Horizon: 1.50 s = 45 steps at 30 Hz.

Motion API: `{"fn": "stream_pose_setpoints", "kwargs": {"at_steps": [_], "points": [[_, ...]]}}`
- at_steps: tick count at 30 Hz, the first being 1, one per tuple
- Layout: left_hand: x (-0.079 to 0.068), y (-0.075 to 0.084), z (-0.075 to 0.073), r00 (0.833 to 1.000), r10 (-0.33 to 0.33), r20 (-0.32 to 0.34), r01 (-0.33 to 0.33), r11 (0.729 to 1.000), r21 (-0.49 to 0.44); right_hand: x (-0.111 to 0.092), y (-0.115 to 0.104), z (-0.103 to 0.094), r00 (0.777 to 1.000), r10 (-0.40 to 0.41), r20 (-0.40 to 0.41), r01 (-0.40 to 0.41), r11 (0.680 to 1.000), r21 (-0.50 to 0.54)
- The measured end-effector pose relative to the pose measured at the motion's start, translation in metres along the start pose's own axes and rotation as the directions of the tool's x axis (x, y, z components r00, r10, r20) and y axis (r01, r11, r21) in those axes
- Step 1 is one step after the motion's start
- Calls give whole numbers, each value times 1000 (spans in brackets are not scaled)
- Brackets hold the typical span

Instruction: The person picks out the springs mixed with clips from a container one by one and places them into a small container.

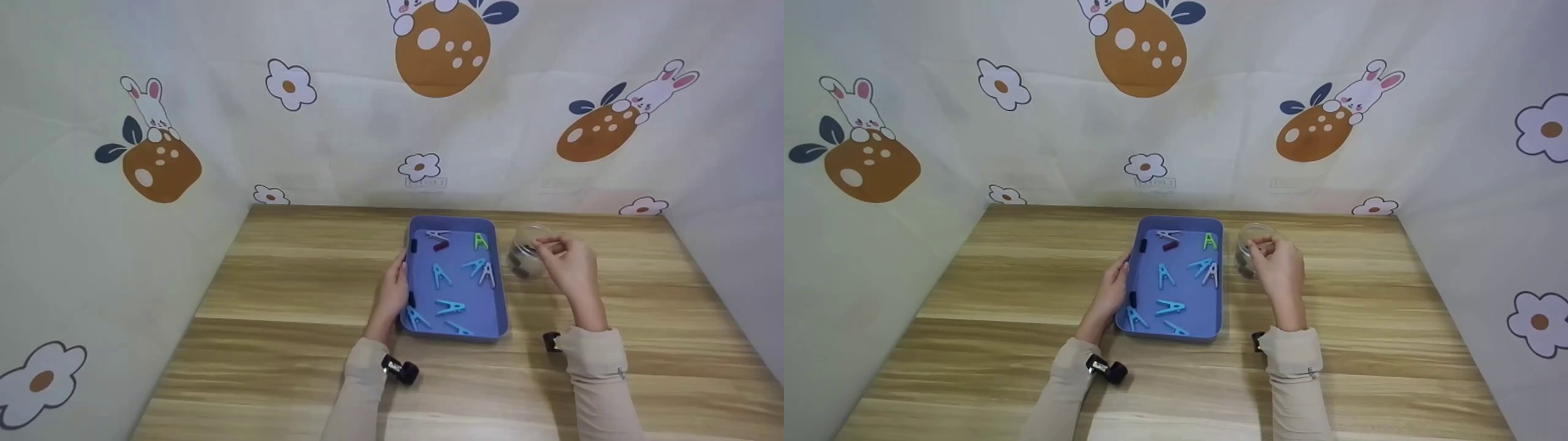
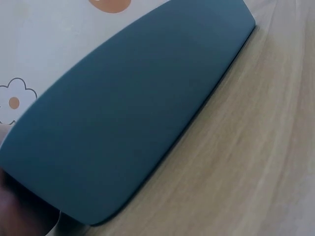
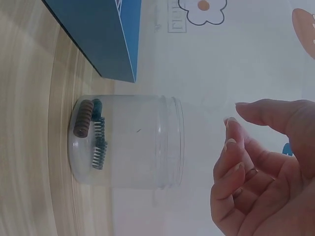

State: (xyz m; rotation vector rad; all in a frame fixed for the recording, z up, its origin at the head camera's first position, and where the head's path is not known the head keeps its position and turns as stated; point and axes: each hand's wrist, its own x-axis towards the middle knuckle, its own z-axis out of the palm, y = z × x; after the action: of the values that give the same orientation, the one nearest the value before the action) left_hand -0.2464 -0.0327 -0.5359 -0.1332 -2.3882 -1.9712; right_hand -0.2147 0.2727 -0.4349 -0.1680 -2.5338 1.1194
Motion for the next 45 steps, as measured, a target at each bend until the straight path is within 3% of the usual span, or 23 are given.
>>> {"fn": "stream_pose_setpoints", "kwargs": {"at_steps": [10,22,29,39,45], "points": [[-3,1,7,998,-61,11,61,998,8,-1,-4,0,1000,-6,31,6,1000,-1],[-4,0,6,1000,-29,-12,30,996,86,1,-13,3,997,-16,75,13,999,37],[0,-2,4,998,55,-13,-54,997,60,6,-16,9,995,-57,83,53,997,47],[-1,-1,2,1000,-5,-5,6,999,32,13,-24,24,989,-80,120,72,995,72],[-1,1,-1,1000,-9,-17,10,999,39,19,-30,33,988,-107,110,101,993,60]]}}
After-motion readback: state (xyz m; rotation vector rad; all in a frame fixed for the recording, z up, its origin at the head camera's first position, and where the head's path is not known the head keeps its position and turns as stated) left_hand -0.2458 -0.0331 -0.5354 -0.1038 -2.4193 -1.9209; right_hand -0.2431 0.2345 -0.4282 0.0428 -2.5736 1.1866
